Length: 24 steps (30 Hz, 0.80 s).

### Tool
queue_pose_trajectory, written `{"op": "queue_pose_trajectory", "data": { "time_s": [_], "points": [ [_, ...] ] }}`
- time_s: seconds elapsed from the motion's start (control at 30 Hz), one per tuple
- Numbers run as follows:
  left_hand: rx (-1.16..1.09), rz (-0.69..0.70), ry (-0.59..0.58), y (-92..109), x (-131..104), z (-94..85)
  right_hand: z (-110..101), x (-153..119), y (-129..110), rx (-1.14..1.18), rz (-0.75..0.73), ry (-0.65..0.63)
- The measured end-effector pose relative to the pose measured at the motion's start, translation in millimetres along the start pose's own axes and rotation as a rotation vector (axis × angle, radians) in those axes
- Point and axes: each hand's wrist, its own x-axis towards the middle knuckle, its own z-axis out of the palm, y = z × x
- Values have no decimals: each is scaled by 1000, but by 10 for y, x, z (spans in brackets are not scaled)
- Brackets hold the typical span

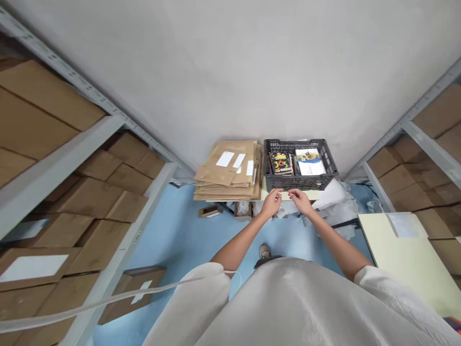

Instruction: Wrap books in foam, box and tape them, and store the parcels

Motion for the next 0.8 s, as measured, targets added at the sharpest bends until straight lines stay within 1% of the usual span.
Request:
{"op": "queue_pose_trajectory", "data": {
  "time_s": [0.1,0.17,0.23,0.33,0.43,0.53,0.67,0.8],
  "points": [
    [25,-71,92,-390,-11,-686,738,249,-180,3,-36,-114],
    [34,-136,141,-643,-43,-1070,1155,394,-238,-5,-38,-180],
    [38,-194,181,-874,-100,-1380,1495,525,-250,-25,-30,-230],
    [58,-271,221,-1159,-212,-1718,1872,716,-214,-83,-20,-276],
    [139,-304,234,-1355,-292,-1947,2129,926,-176,-181,-3,-257],
    [257,-277,184,-1466,-263,-2105,2315,1162,-173,-311,26,-208],
    [388,-267,92,-1537,-70,-2219,2512,1447,-180,-441,100,-125],
    [520,-291,21,-1587,95,-2274,2622,1604,-132,-425,227,-56]
  ]
}}
